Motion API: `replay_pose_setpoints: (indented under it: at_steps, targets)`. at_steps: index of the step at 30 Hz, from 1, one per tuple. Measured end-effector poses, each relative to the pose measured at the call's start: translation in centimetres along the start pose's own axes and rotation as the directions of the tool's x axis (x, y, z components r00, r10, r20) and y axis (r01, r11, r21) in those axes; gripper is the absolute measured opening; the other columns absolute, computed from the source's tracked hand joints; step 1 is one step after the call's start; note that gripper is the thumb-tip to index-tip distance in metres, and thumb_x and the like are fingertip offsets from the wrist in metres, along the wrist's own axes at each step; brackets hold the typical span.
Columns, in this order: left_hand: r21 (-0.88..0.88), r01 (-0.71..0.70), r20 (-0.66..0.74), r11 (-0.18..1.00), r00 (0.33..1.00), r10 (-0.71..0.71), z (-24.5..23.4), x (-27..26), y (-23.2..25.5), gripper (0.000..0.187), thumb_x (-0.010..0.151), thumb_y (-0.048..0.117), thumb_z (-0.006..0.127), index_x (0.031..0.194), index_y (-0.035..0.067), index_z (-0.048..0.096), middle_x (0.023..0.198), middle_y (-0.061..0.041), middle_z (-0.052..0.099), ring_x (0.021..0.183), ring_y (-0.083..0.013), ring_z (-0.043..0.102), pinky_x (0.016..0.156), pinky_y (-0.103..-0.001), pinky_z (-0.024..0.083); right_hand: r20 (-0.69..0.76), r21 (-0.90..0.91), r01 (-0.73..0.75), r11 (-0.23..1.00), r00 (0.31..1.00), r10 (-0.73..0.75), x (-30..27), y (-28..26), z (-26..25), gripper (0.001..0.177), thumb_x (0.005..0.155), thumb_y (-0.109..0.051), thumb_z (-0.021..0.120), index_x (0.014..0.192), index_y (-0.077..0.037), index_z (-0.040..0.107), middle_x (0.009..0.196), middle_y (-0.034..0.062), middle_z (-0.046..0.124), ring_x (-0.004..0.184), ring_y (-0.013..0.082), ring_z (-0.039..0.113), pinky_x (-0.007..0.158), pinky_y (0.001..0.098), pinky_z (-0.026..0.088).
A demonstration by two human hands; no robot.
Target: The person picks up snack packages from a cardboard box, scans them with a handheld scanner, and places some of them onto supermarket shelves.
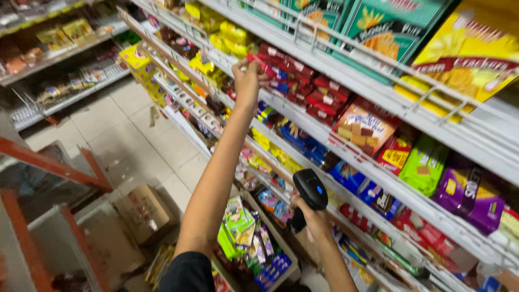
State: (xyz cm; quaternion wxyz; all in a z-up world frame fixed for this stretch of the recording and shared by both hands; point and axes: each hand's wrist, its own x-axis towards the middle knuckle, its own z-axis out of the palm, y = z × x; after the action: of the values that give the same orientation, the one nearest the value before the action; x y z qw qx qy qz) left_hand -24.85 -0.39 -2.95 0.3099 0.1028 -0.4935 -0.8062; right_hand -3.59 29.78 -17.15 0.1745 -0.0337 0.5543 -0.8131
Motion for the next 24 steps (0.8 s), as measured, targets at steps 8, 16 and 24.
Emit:
replay_pose_setpoints:
  at_steps: [8,16,24]
  targets:
    - [0.234,0.388,0.064,0.892,0.909,-0.412,-22.4,-24.4,-9.5,0.031,0.100,0.025,0.055,0.125,0.007,0.058,0.110,-0.005,0.060,0.078,-0.0127,0.060,0.065,-0.028,0.052,-0.175,-0.373,-0.098,0.923,0.984,0.034,-10.0,10.1,1.1,0.024,0.085,-0.012,0.078,0.107,-0.004,0.072,0.094,0.0029,0.075,0.072,0.0126,0.071,0.068,0.0277,0.059]
    - [0.212,0.788,-0.352,0.578,0.614,-0.707,-45.5,-44.6,-26.3,0.021,0.103,0.028,0.060,0.113,0.010,0.061,0.089,-0.001,0.065,0.073,-0.0127,0.060,0.061,-0.028,0.049,-0.367,-0.543,-0.407,0.734,0.902,0.229,-19.4,23.0,-0.3,0.013,0.088,-0.012,0.079,0.092,-0.001,0.077,0.082,0.0038,0.077,0.072,0.0112,0.072,0.070,0.0272,0.057]
    - [0.515,0.743,-0.491,0.427,0.664,-0.563,-57.0,-57.6,-39.8,0.015,0.098,0.018,0.065,0.107,0.007,0.069,0.091,-0.004,0.071,0.085,-0.0178,0.067,0.077,-0.032,0.053,-0.349,-0.615,-0.475,0.630,0.880,0.323,-17.4,34.0,-2.5,0.013,0.087,-0.013,0.075,0.092,-0.002,0.077,0.082,0.0050,0.077,0.075,0.0111,0.073,0.073,0.0273,0.057]
